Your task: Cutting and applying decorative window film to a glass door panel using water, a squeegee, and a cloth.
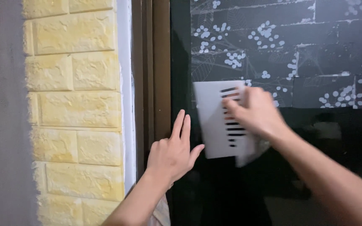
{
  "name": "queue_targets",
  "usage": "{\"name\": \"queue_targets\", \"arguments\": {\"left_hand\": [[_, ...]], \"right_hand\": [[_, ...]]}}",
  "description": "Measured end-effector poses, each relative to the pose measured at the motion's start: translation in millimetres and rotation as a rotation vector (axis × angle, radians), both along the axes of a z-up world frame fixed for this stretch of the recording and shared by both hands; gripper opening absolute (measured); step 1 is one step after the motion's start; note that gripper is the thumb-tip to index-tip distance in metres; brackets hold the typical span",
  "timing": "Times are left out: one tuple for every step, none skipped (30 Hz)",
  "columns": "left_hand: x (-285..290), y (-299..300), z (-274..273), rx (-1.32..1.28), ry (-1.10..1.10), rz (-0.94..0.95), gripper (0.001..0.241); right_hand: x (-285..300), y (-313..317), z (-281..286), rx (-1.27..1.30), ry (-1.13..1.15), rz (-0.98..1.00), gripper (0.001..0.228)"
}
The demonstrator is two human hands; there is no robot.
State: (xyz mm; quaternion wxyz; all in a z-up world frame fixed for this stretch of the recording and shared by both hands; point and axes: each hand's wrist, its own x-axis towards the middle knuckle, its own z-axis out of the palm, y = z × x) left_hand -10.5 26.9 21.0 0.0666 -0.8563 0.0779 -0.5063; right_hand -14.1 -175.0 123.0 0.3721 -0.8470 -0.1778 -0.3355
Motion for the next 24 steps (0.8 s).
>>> {"name": "queue_targets", "arguments": {"left_hand": [[-2,2,0,-0.012,0.02,-0.038,0.081],[-5,3,-1,-0.024,0.04,-0.076,0.08],[1,6,-4,-0.027,0.04,-0.076,0.08],[6,9,-7,0.021,-0.044,-0.069,0.079],[11,10,-9,0.07,-0.127,-0.064,0.079],[14,11,-12,0.068,-0.126,-0.067,0.079],[16,11,-14,0.09,-0.177,-0.078,0.079],[18,12,-16,0.111,-0.228,-0.089,0.08],[17,11,-16,0.111,-0.228,-0.09,0.08],[17,10,-17,0.089,-0.176,-0.084,0.081],[17,9,-16,0.067,-0.127,-0.074,0.083],[18,9,-16,0.067,-0.129,-0.073,0.083],[19,10,-16,0.06,-0.119,-0.082,0.083],[19,11,-16,0.052,-0.109,-0.09,0.084],[18,12,-15,0.053,-0.111,-0.091,0.084],[16,13,-15,0.067,-0.114,-0.077,0.085],[16,12,-14,0.082,-0.118,-0.068,0.085],[16,13,-13,0.083,-0.121,-0.073,0.085],[15,14,-13,0.077,-0.097,-0.08,0.087],[14,15,-12,0.07,-0.073,-0.087,0.089],[1,11,-5,0.072,-0.068,-0.091,0.089],[-13,7,3,-0.15,0.162,-0.192,0.089],[-26,3,12,-0.368,0.389,-0.293,0.091],[-35,-6,12,-0.366,0.39,-0.295,0.091]], "right_hand": [[0,-9,-3,-0.023,-0.064,-0.02,0.032],[0,-18,-7,-0.047,-0.129,-0.038,0.036],[-5,-25,-6,-0.05,-0.129,-0.038,0.036],[-9,-33,-5,0.01,-0.045,-0.081,0.034],[-13,-42,-3,0.071,0.041,-0.125,0.036],[-13,-47,-5,0.07,0.042,-0.128,0.036],[-12,-51,-6,0.087,0.037,-0.138,0.036],[-12,-56,-7,0.104,0.032,-0.148,0.036],[-11,-53,-8,0.103,0.032,-0.149,0.036],[-10,-51,-8,0.111,0.019,-0.12,0.035],[-8,-48,-8,0.118,0.004,-0.088,0.034],[-3,-44,-6,0.118,0.002,-0.087,0.034],[2,-39,-5,0.085,-0.013,-0.093,0.032],[7,-35,-4,0.051,-0.028,-0.099,0.031],[10,-26,-4,0.052,-0.031,-0.1,0.031],[14,-18,-3,0.03,-0.029,-0.111,0.032],[18,-12,-3,0.008,-0.029,-0.126,0.036],[16,-3,-5,0.01,-0.032,-0.131,0.036],[14,7,-8,0.017,-0.032,-0.084,0.033],[12,16,-11,0.024,-0.033,-0.036,0.035],[10,21,-16,0.026,-0.028,-0.04,0.035],[7,25,-22,0.047,-0.095,0.029,0.023],[5,30,-26,0.069,-0.167,0.098,0.02],[2,31,-35,0.07,-0.168,0.095,0.02]]}}
